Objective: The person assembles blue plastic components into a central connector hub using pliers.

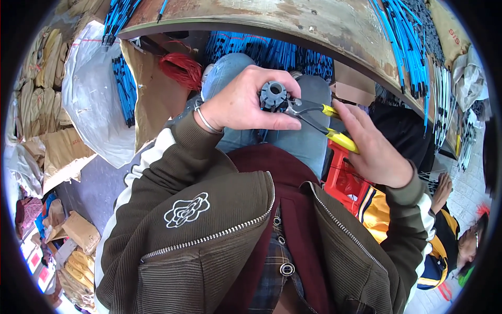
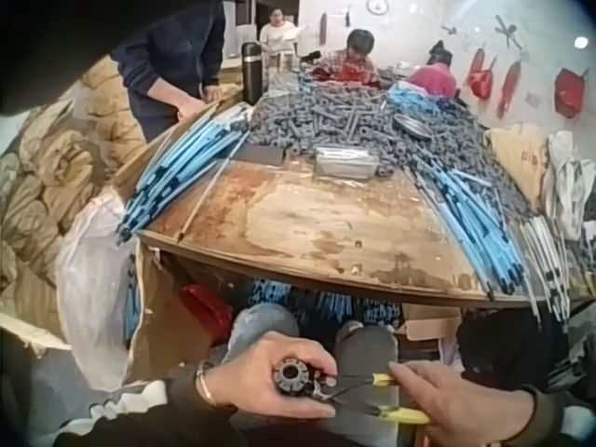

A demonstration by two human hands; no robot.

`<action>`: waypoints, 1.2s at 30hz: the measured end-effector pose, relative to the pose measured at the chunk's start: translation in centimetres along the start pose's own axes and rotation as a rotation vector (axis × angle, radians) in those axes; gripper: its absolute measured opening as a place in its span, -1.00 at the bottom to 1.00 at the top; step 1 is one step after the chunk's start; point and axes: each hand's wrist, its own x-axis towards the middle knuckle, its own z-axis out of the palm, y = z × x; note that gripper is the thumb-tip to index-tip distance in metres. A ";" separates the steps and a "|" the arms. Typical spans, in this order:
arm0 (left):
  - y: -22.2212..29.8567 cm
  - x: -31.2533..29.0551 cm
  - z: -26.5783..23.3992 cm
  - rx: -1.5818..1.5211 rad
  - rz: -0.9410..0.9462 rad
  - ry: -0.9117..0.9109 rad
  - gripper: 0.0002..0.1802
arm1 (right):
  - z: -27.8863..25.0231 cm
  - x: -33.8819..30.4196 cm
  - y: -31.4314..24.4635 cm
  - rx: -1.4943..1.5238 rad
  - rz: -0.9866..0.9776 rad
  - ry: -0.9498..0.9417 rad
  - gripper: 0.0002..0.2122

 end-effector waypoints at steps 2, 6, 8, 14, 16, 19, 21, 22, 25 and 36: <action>-0.1 -0.1 0.1 -0.006 -0.025 -0.017 -0.65 | -0.7 0.2 -0.2 0.044 0.012 -0.042 -0.35; -0.6 -0.2 -0.2 0.011 0.078 -0.014 -0.65 | -0.6 0.5 -0.2 0.098 0.048 -0.119 -0.42; -0.7 -0.3 -0.3 0.006 0.078 -0.015 -0.65 | 0.8 0.4 0.0 0.046 0.082 -0.112 -0.46; -0.5 -0.7 -0.6 -0.030 0.003 -0.022 -0.66 | 1.2 0.6 0.2 0.221 0.032 -0.032 -0.55; -0.4 -0.6 -0.5 -0.044 -0.016 -0.039 -0.66 | -1.0 0.7 -1.0 0.422 0.250 -0.226 -0.57; -0.4 -0.5 -0.2 -0.034 0.009 -0.044 -0.67 | -2.0 0.5 -2.0 0.377 0.230 -0.215 -0.61; -0.5 -0.5 0.0 -0.004 0.074 -0.029 -0.67 | -1.7 0.5 -2.7 0.355 0.218 -0.210 -0.62; -0.6 -0.6 0.0 -0.003 0.074 -0.030 -0.67 | -1.3 0.7 -3.3 0.289 0.232 -0.211 -0.63; -0.9 -0.6 -0.3 -0.002 0.018 0.068 -0.66 | -0.5 1.2 -3.8 0.150 0.253 -0.209 -0.63; -0.8 -1.2 -4.4 -0.159 -0.021 0.591 -0.69 | -3.1 6.7 7.0 -0.669 0.423 0.485 -0.71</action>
